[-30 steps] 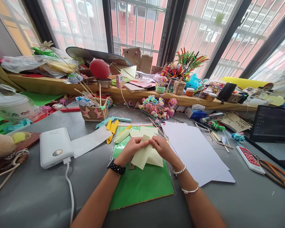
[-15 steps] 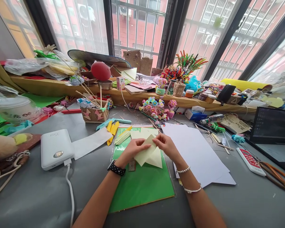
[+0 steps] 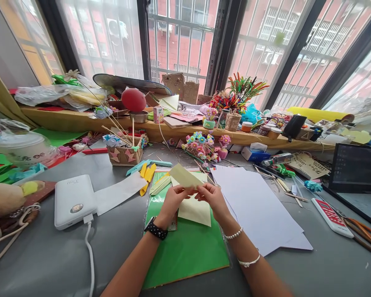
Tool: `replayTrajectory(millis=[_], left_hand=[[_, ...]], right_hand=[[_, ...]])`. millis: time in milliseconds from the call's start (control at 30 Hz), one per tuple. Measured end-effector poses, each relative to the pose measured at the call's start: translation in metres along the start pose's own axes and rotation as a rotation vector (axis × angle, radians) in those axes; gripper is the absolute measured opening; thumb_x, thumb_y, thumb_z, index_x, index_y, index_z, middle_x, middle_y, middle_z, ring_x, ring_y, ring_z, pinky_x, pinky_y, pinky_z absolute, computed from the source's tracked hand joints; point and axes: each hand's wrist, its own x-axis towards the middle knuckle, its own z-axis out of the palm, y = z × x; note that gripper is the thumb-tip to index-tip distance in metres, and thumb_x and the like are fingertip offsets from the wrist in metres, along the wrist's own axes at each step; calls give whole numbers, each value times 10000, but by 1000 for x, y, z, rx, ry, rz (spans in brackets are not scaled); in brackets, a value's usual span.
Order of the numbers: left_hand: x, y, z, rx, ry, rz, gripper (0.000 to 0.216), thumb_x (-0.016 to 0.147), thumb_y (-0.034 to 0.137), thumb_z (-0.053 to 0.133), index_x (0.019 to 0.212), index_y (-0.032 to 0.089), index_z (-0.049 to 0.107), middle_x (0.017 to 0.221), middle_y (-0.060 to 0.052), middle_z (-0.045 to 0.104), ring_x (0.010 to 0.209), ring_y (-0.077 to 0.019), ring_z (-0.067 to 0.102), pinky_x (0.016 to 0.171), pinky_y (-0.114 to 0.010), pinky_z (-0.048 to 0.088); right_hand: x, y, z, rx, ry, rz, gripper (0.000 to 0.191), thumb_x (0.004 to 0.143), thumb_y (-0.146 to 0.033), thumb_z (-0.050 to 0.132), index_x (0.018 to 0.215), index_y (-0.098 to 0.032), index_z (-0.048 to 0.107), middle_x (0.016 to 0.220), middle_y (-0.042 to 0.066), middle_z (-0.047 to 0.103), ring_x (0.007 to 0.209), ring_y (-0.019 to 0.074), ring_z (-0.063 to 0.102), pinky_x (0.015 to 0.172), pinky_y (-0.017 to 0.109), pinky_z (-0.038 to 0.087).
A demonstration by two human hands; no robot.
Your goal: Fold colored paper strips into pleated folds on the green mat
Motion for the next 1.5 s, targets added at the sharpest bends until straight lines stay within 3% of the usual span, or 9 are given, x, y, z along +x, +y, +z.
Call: replayTrajectory(millis=[167, 233, 333, 433, 533, 833, 1167, 1500], left_hand=[[0, 1, -3, -94, 43, 22, 315, 641, 405, 609, 769, 120, 644, 740, -68, 653, 720, -181, 599, 722, -302, 465], [0, 2, -4, -123, 68, 3, 317, 625, 406, 622, 759, 119, 634, 709, -59, 647, 712, -180, 601, 721, -307, 471], [1, 2, -5, -91, 85, 0, 319, 595, 416, 639, 707, 118, 623, 645, -45, 631, 673, -177, 598, 696, -309, 478], [2, 2, -6, -19, 70, 43, 306, 585, 426, 638, 631, 125, 605, 579, -21, 596, 619, -158, 579, 660, -292, 477], [2, 2, -7, 31, 34, 79, 305, 598, 427, 626, 633, 125, 600, 599, -15, 584, 609, -143, 560, 631, -267, 467], [0, 4, -3, 55, -33, 73, 336, 583, 432, 640, 708, 120, 626, 689, -39, 617, 637, -151, 572, 633, -265, 467], [1, 0, -3, -17, -56, 23, 317, 559, 370, 676, 748, 122, 613, 687, -44, 647, 672, -176, 606, 686, -313, 472], [5, -6, -6, 52, -135, 36, 334, 554, 288, 696, 822, 123, 586, 606, -6, 591, 607, -137, 576, 610, -256, 455]], right_hand=[[3, 2, -6, -155, -93, -34, 290, 719, -413, 521, 655, -143, 606, 682, 50, 629, 576, 117, 556, 566, 255, 460], [4, -1, -10, -217, -47, -136, 286, 759, -400, 470, 717, -149, 599, 713, 54, 622, 596, 121, 554, 569, 259, 461], [2, -9, -16, -349, 49, -363, 241, 774, -311, 474, 979, -204, 541, 864, 54, 600, 704, 135, 556, 624, 278, 472], [1, -16, -20, -523, -96, -503, 251, 785, -246, 456, 1012, -261, 562, 1016, 54, 539, 843, 154, 526, 685, 295, 474], [1, -15, -22, -604, -195, -555, 258, 765, -230, 500, 998, -286, 596, 974, 52, 527, 894, 172, 503, 679, 292, 479], [7, -9, -26, -556, -161, -482, 133, 709, -333, 591, 770, -254, 679, 710, 15, 546, 666, 141, 528, 635, 286, 450], [8, -5, -22, -417, -53, -291, 117, 681, -299, 609, 671, -185, 633, 685, 17, 596, 650, 145, 560, 606, 267, 454], [9, 0, -18, -454, -88, -322, 118, 696, -285, 589, 655, -175, 600, 677, 18, 571, 626, 140, 546, 576, 264, 451]])
